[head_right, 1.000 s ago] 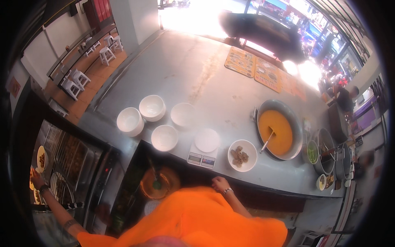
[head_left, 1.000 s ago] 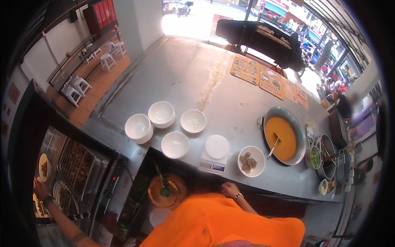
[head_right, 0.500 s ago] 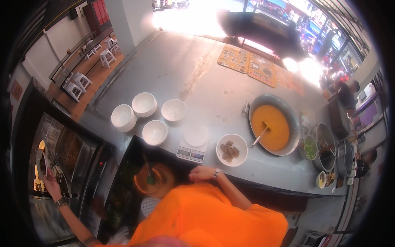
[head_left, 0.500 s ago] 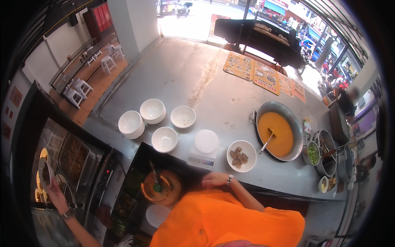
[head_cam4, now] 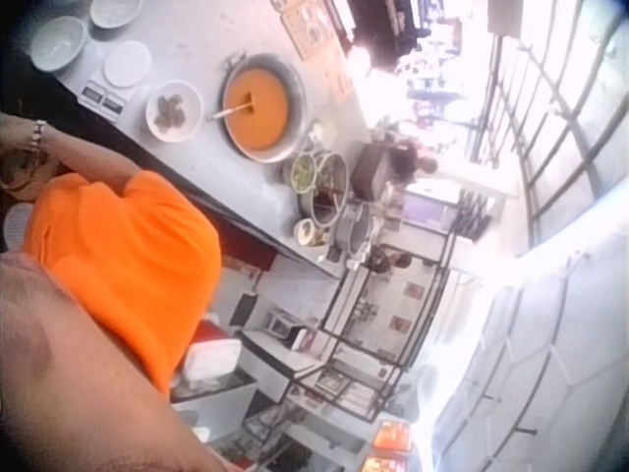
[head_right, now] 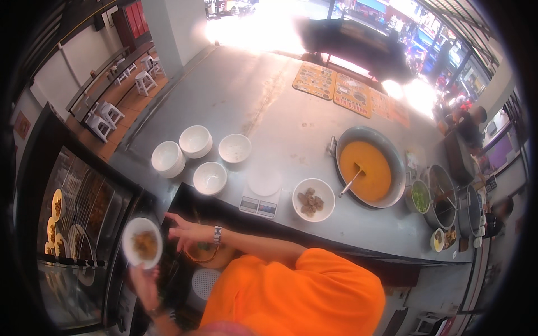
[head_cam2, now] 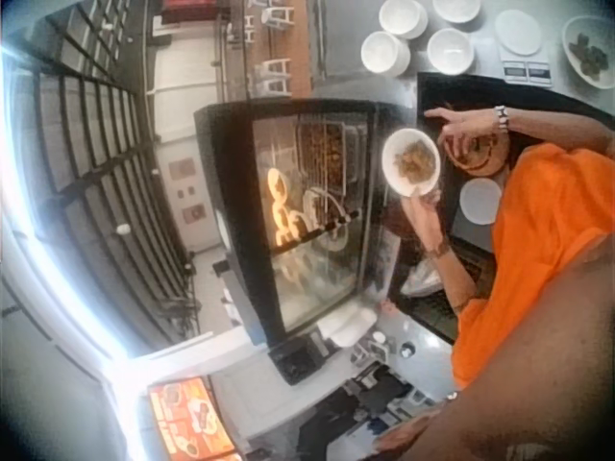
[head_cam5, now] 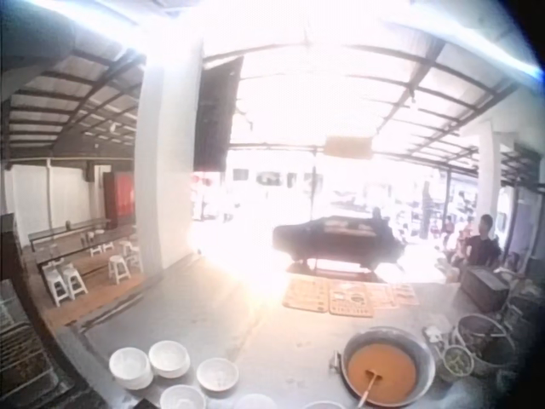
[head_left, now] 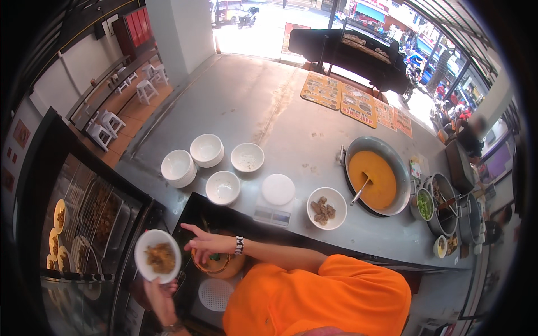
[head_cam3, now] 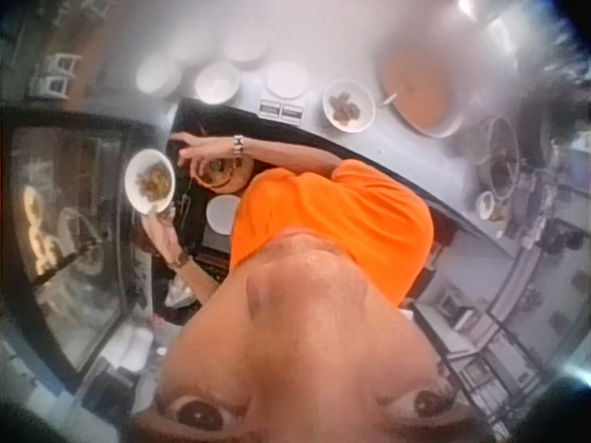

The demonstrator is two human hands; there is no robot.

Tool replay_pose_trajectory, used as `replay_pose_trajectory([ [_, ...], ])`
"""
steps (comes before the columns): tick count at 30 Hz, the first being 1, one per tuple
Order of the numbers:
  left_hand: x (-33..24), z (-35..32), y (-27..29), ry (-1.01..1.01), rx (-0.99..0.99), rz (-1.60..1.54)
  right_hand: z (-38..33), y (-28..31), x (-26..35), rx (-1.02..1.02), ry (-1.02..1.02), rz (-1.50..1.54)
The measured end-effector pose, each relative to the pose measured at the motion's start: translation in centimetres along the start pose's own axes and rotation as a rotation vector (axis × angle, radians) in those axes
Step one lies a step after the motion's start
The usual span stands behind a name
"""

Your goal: The person assembles noodle bowls by placing noodles, meat, and vegetables into bowls using tongs and a ladle. The person adds broth and garnishes to complete the bowls.

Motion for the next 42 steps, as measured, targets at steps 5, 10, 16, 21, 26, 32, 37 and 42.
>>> replay_pose_trajectory([
  [5,6.4,-1.5,-4.7,0.14,0.149,-0.013,-2.2,0.6,-2.8,-0.056,0.162,0.029],
  [10,6.6,-1.2,-4.2,0.113,0.209,0.175,-5.7,0.7,-1.9,-0.164,0.147,0.029],
  [16,-13.3,-0.4,21.0,-0.971,-0.825,1.011,-9.1,2.1,-3.0,-0.336,0.199,0.155],
  [21,-23.3,5.0,25.9,-0.779,-1.362,1.582,-12.8,4.0,-3.9,-0.517,0.216,0.146],
  [26,-24.1,8.3,25.0,-0.971,-1.534,1.584,-15.8,5.4,-4.5,-0.673,0.247,0.146],
  [32,-23.5,9.8,22.8,-0.819,-1.658,1.503,-18.8,6.9,-5.2,-0.77,0.323,0.211],
  [37,-23.3,10.7,19.0,-1.085,-1.41,1.39,-19.5,7.8,-4.0,-0.793,0.405,0.222],
  [42,-21.5,15.1,11.7,-1.204,-1.404,1.348,-21.4,7.5,-2.6,-0.864,0.503,0.264],
])
Point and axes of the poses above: each hand's wrist, its own z-axis towards the middle knuckle, its own y-axis out of the back of the hand, x = y × z, the point moved 4 cm from there along z, towards the middle knuckle, and after that the axes turned 10 degrees about x, right-handed, at the moved point
